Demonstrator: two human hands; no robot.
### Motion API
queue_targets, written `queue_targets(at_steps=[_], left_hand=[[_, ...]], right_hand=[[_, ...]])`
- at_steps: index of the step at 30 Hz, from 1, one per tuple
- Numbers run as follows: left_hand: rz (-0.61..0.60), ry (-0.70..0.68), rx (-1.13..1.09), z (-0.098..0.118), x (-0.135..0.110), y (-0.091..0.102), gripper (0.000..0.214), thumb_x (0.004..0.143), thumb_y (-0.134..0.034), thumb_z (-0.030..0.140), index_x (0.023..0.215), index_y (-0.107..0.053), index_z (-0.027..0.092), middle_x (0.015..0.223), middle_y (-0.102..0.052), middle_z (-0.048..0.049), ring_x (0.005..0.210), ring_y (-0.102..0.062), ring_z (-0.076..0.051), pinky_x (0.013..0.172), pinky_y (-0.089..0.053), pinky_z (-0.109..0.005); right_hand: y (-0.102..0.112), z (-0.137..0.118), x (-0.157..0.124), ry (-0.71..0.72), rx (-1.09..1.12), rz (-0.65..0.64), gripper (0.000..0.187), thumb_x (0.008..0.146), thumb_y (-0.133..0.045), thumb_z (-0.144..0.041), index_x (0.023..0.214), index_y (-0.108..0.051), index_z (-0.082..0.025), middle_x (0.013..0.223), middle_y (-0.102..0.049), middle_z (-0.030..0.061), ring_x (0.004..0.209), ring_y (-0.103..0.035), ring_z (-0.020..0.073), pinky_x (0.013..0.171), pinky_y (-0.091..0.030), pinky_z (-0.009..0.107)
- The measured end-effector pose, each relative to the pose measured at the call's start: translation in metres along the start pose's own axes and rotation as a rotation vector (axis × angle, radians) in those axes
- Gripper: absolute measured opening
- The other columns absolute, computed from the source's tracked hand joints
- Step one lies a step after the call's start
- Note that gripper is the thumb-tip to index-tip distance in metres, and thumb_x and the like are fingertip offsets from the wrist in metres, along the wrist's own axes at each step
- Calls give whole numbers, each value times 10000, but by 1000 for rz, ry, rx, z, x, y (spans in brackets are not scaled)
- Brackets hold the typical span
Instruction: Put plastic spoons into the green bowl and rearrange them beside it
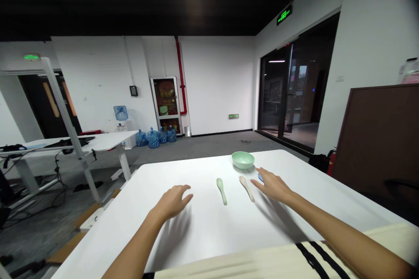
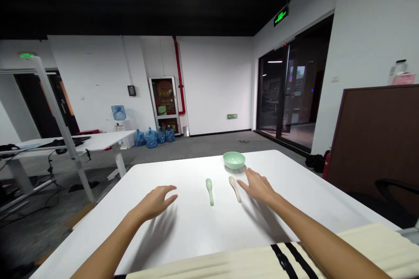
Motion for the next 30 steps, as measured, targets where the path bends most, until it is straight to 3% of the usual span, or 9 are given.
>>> queue_targets(at_steps=[6,12,18,24,30], left_hand=[[6,-14,9,0,0,0,546,918,-372,555,1310,-572,233,1344,-611,-79,1251,-530,-290,1011,-416,-402],[12,-11,12,0,-1,0,544,918,-373,557,1311,-569,236,1334,-617,-86,1234,-543,-295,1010,-422,-415],[5,-2,1,1,-3,2,544,913,-379,565,1311,-569,246,1344,-611,-79,1244,-535,-295,1013,-420,-415],[1,16,-10,0,-2,4,537,916,-378,556,1315,-564,248,1331,-617,-80,1241,-534,-289,998,-430,-415],[-8,20,-14,0,-2,4,532,916,-380,548,1314,-564,248,1332,-615,-85,1237,-536,-295,994,-431,-423]], right_hand=[[4,-5,7,7,35,39,680,910,-346,-606,1412,-445,-159,1424,-505,152,1266,-502,301,975,-411,391],[6,-14,25,-7,10,-35,512,915,-363,-573,1117,-617,-177,1053,-689,139,962,-655,286,725,-441,323],[-31,-20,39,-33,-103,-241,463,850,-479,-591,842,-668,-168,972,-696,143,893,-671,297,678,-440,333],[-66,-24,40,-13,-114,-360,323,808,-540,-394,895,-664,-109,999,-700,178,886,-669,305,640,-418,320],[-73,-22,41,-18,-73,-359,252,807,-505,-319,851,-636,-108,961,-694,176,813,-664,263,588,-362,287]])
Point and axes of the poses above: each hand's wrist, its own x-axis towards the middle knuckle, its own y-axis out of the back of the hand, z = x × y, the point moved 7 cm from there along x, towards the middle knuckle
